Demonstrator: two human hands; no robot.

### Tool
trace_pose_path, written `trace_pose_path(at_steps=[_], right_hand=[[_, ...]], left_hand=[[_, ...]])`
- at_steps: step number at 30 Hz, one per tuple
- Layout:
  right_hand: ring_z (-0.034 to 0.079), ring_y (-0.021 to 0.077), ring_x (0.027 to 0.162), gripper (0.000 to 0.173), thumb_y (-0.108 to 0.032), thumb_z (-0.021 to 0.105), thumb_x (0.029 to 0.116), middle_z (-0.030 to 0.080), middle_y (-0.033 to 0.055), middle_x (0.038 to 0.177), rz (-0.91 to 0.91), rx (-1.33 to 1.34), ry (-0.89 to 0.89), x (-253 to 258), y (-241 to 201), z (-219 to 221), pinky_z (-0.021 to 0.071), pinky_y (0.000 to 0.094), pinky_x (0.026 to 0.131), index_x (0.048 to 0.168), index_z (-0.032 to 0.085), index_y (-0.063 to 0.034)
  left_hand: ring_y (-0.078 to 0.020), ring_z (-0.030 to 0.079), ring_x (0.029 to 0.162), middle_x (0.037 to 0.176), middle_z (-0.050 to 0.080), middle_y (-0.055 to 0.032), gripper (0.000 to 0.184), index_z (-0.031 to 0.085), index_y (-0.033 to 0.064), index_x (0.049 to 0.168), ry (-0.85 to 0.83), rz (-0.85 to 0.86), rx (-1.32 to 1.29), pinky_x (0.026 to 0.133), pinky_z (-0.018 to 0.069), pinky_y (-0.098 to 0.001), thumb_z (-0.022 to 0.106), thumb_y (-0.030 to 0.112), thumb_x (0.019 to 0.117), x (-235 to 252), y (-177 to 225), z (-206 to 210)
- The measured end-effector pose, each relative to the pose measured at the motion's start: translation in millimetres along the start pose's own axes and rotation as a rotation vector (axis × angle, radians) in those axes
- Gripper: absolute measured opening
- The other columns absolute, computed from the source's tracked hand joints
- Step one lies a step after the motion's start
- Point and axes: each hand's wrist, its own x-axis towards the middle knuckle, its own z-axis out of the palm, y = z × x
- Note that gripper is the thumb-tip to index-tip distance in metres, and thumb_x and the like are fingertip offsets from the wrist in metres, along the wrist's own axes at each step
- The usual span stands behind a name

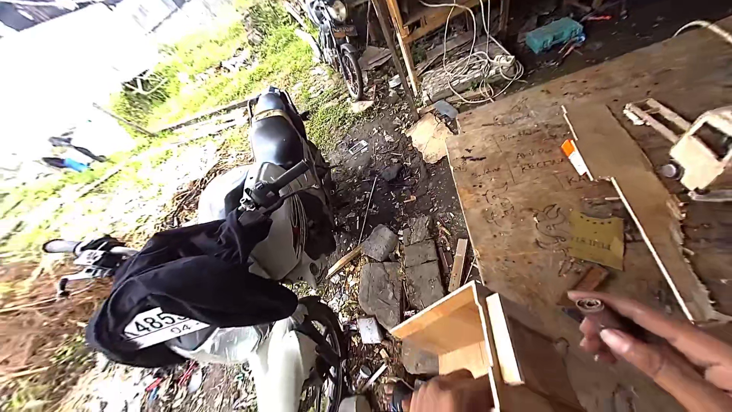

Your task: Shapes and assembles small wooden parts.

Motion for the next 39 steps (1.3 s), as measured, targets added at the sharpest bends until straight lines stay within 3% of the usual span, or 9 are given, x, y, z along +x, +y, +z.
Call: trace_pose_path(at_steps=[6, 13, 17, 20, 25, 29, 32, 35, 39], right_hand=[[0.072, 0.0153, 0.093, 0.04, -0.019, 0.047, 0.1064, 0.071, 0.0111, 0.11, 0.045, -0.056, 0.068, -53.9, 21.2, -33.0, 0.0623, 0.0312, 0.081, 0.136, 0.059, 0.0047], [0.072, 0.011, 0.079, 0.038, -0.034, 0.044, 0.1039, 0.073, -0.0026, 0.094, 0.174, -0.353, 0.219, -97.3, 35.3, -112.5, 0.0633, 0.0292, 0.069, 0.126, 0.067, -0.0134], [0.057, 0.007, 0.062, 0.034, -0.028, 0.054, 0.0936, 0.062, -0.0025, 0.081, 0.188, -0.456, 0.344, -120.6, 43.8, -137.9, 0.0506, 0.0283, 0.054, 0.12, 0.068, -0.0117], [0.054, 0.0036, 0.06, 0.029, -0.032, 0.064, 0.0931, 0.064, -0.0018, 0.078, 0.283, -0.432, 0.337, -132.4, 65.8, -122.5, 0.0471, 0.0248, 0.054, 0.109, 0.072, -0.0091], [0.07, 0.0255, 0.073, 0.022, -0.023, 0.069, 0.0931, 0.073, 0.011, 0.085, 0.317, -0.428, 0.102, -121.2, 96.7, -23.6, 0.0585, 0.0511, 0.068, 0.103, 0.076, -0.0048], [0.073, 0.0343, 0.094, 0.024, -0.023, 0.067, 0.0972, 0.073, 0.0177, 0.104, 0.371, -0.639, -0.109, -87.0, 103.7, 47.1, 0.0589, 0.053, 0.083, 0.106, 0.075, -0.0023], [0.072, 0.0358, 0.093, 0.024, -0.025, 0.072, 0.094, 0.07, 0.0188, 0.103, 0.335, -0.804, -0.114, -88.4, 115.7, 61.1, 0.0601, 0.051, 0.076, 0.1, 0.074, -0.0013], [0.072, 0.0334, 0.084, 0.02, -0.023, 0.074, 0.0895, 0.069, 0.0155, 0.098, 0.238, -0.903, 0.008, -100.3, 127.4, 59.6, 0.0603, 0.0486, 0.062, 0.092, 0.073, -0.004], [0.071, 0.0374, 0.095, 0.026, -0.017, 0.071, 0.0894, 0.071, 0.0207, 0.106, 0.259, -0.769, 0.111, -94.1, 121.5, 51.3, 0.0601, 0.0525, 0.079, 0.11, 0.075, -0.0023]], left_hand=[[-0.0215, 0.072, 0.079, 0.084, 0.074, -0.0042, 0.028, 0.077, 0.0114, 0.092, -0.004, -0.034, 0.137, 0.072, 0.0579, -0.0514, 0.084, 0.037, 0.0824, -27.8, 17.6, 13.6], [-0.0198, 0.073, 0.089, 0.092, 0.076, -0.0126, 0.032, 0.075, -0.0016, 0.098, -0.027, -0.069, 0.105, 0.086, 0.0596, -0.0429, 0.086, 0.024, 0.0821, -52.9, -1.7, 12.5], [-0.0266, 0.073, 0.09, 0.096, 0.075, -0.0157, 0.031, 0.076, -0.0007, 0.101, -0.048, -0.075, 0.213, 0.084, 0.0582, -0.0484, 0.083, 0.026, 0.0861, -37.8, -9.6, 18.8], [-0.0285, 0.072, 0.085, 0.09, 0.075, -0.0087, 0.026, 0.078, 0.0083, 0.095, 0.002, -0.003, 0.385, 0.076, 0.0568, -0.0566, 0.08, 0.032, 0.0856, -15.4, -20.1, 25.2], [-0.0209, 0.069, 0.075, 0.076, 0.07, 0.0019, 0.011, 0.076, 0.0171, 0.084, 0.05, 0.263, 0.682, 0.068, 0.056, -0.0483, 0.082, 0.027, 0.0822, 50.3, -33.6, 46.3], [-0.0189, 0.069, 0.083, 0.081, 0.072, 0.0022, 0.008, 0.078, 0.0192, 0.09, 0.001, 0.403, 0.783, 0.09, 0.0532, -0.0456, 0.078, 0.014, 0.0844, 96.3, -40.7, 62.9], [-0.0182, 0.069, 0.096, 0.089, 0.073, 0.003, 0.016, 0.08, 0.0208, 0.095, -0.004, 0.493, 0.802, 0.111, 0.0413, -0.052, 0.071, 0.009, 0.0897, 116.0, -51.0, 75.2], [-0.0193, 0.066, 0.108, 0.1, 0.072, 0.0027, 0.021, 0.08, 0.0223, 0.101, -0.001, 0.554, 0.794, 0.118, 0.0315, -0.0579, 0.069, 0.007, 0.0915, 123.0, -57.0, 84.3], [-0.027, 0.056, 0.131, 0.126, 0.068, -0.0055, 0.031, 0.076, 0.0225, 0.119, 0.02, 0.533, 0.742, 0.12, 0.0261, -0.0622, 0.07, 0.009, 0.0919, 119.3, -58.7, 88.1]])
